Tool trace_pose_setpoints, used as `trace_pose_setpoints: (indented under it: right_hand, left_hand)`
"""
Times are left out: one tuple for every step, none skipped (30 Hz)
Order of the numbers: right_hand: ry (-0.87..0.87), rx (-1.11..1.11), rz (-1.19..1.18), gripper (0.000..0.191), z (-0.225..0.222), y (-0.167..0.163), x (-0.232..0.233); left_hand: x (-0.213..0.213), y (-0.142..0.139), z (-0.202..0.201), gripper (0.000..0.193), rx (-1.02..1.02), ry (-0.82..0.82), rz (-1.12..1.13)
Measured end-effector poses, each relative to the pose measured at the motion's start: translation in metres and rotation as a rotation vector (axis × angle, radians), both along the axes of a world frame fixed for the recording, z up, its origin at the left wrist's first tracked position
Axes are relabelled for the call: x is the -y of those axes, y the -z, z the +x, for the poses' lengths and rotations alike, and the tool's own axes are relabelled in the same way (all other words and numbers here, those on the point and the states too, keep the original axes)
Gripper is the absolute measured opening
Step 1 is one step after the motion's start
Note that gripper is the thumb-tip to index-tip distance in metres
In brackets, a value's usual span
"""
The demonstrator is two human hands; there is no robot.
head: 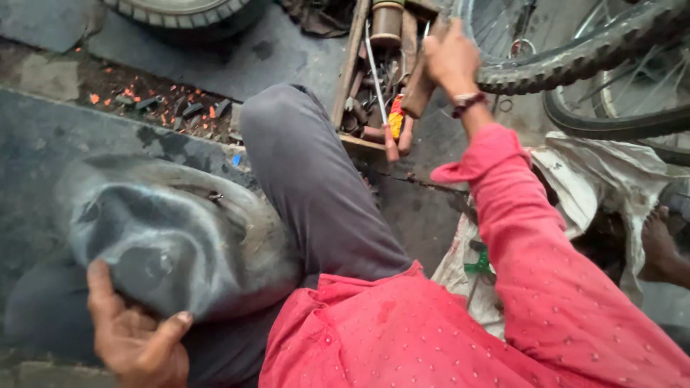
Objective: The person sits on the ground and repairs a bicycle inner tube. They use a rasp to roughen the surface, apply glue, and attach a patch to seal a puncture.
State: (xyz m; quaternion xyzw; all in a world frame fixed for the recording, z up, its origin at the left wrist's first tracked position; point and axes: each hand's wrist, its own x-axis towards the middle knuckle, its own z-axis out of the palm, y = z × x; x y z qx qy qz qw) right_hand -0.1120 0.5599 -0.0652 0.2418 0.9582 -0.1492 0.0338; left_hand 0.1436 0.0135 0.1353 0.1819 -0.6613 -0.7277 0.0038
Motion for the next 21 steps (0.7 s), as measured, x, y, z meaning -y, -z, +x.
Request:
trace_pose_setpoints:
  right_hand:
    - [-0.008,0.108,0.027,0.063,-0.008,0.002,0.006]
    - [-0.035,0.109,0.032,0.066,-0.015,0.004,0.013]
    - [-0.066,0.114,0.034,0.070,-0.020,0.008,0.018]
    - [-0.101,0.119,0.033,0.074,-0.024,0.014,0.023]
    - [-0.109,0.070,0.000,0.075,-0.026,0.021,0.026]
    - [-0.132,0.025,-0.051,0.077,-0.026,0.028,0.029]
    - [-0.587,-0.470,0.324,0.078,-0.023,0.034,0.031]
    - [-0.457,-0.178,0.041,0.076,-0.016,0.040,0.032]
    - [-0.212,0.198,-0.039,0.069,-0.006,0.044,0.033]
    - [-0.166,-0.184,-0.160,0.065,0.007,0.048,0.032]
    - [-0.229,-0.414,-0.153,0.056,0.023,0.051,0.033]
    - [-0.217,-0.409,-0.132,0.046,0.040,0.054,0.034]
    - [-0.228,-0.280,-0.028,0.038,0.058,0.056,0.036]
    - [-0.234,-0.155,0.083,0.030,0.075,0.058,0.041]
    - [-0.278,-0.064,0.095,0.036,0.089,0.061,0.047]
    - [-0.316,0.029,0.111,0.043,0.101,0.063,0.054]
    - [-0.332,0.030,0.124,0.044,0.110,0.064,0.061]
    - [-0.345,0.030,0.140,0.046,0.115,0.066,0.069]
    - [-0.356,0.033,0.156,0.048,0.117,0.067,0.075]
    - [-0.405,-0.029,0.209,0.061,0.118,0.068,0.081]
    - [-0.451,-0.095,0.264,0.074,0.116,0.069,0.086]
  left_hand:
    - [-0.002,0.001,-0.001,0.112,0.004,-0.022,0.006]
    - [-0.004,0.003,-0.002,0.111,0.006,-0.049,0.007]
    - [-0.006,0.005,-0.003,0.112,0.049,-0.033,-0.009]
    - [-0.008,0.008,-0.003,0.114,0.095,-0.023,-0.028]
    - [-0.009,0.009,-0.002,0.115,0.139,-0.025,-0.059]
    - [-0.009,0.010,-0.002,0.113,0.152,0.037,-0.173]
    - [-0.008,0.012,-0.001,0.111,0.183,0.091,-0.293]
    - [-0.007,0.012,0.000,0.109,0.170,0.063,-0.286]
    - [-0.006,0.012,0.001,0.107,0.155,0.034,-0.279]
    - [-0.004,0.011,0.003,0.110,0.228,0.012,-0.342]
    - [-0.002,0.010,0.004,0.112,0.295,-0.007,-0.392]
    - [0.000,0.008,0.005,0.113,0.361,-0.013,-0.484]
    - [0.001,0.007,0.006,0.113,0.429,-0.009,-0.568]
    - [0.003,0.006,0.007,0.113,0.494,0.003,-0.648]
    - [0.005,0.005,0.007,0.112,0.388,0.010,-0.679]
    - [0.006,0.005,0.008,0.110,0.281,0.027,-0.709]
    - [0.006,0.005,0.008,0.109,0.171,0.050,-0.736]
    - [0.006,0.006,0.008,0.110,0.239,0.044,-0.706]
    - [0.006,0.007,0.008,0.111,0.308,0.040,-0.676]
    - [0.006,0.008,0.009,0.112,0.376,0.039,-0.644]
    - [0.004,0.009,0.010,0.112,0.330,0.044,-0.662]
